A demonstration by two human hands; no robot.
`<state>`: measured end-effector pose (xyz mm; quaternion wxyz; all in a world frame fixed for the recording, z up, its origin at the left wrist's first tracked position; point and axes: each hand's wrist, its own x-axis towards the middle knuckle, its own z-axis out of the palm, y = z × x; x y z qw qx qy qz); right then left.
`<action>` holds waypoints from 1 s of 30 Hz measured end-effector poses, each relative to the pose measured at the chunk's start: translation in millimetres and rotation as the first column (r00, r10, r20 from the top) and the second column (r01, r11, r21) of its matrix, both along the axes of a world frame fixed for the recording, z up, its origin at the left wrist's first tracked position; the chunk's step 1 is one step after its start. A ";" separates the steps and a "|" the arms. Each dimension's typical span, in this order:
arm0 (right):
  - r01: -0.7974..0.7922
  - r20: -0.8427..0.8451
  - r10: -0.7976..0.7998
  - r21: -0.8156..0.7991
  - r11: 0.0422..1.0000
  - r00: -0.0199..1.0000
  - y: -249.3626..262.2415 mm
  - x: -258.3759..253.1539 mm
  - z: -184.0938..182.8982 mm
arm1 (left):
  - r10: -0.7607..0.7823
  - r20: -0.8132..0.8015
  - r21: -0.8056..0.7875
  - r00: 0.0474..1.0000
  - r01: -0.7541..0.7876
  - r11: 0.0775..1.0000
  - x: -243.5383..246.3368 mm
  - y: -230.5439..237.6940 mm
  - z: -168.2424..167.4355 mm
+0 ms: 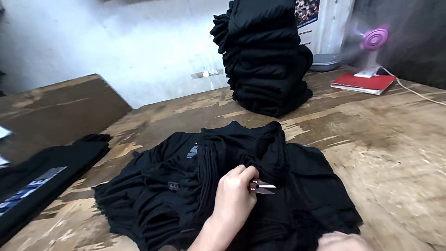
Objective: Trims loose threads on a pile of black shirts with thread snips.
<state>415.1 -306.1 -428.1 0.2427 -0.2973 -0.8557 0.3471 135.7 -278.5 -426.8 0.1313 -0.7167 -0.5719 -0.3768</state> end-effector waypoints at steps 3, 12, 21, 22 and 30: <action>0.404 -0.150 -0.389 0.091 0.910 0.909 -5.7 -26.7 1.1 | -0.075 -0.035 -0.054 0.997 0.073 0.996 7.5 1.6 -1.7; 0.588 -0.295 -0.525 0.191 0.786 0.798 -8.1 -50.3 -23.7 | -0.276 -0.145 -0.151 0.950 0.254 0.955 6.8 -36.4 11.4; 0.478 -0.268 -0.398 0.557 0.679 0.877 -3.8 -62.5 -32.0 | -0.146 -0.041 -0.137 0.988 0.139 0.981 2.6 -30.2 1.0; 0.500 -0.311 -0.394 0.602 0.623 0.865 -0.1 -67.2 -40.8 | -0.137 -0.024 -0.155 0.990 0.132 0.979 -0.4 -29.4 -4.2; 0.327 -0.526 -0.207 0.145 0.934 0.825 -2.6 -34.7 -33.8 | -0.208 0.167 -0.195 0.964 0.239 0.951 -16.4 -39.0 -3.2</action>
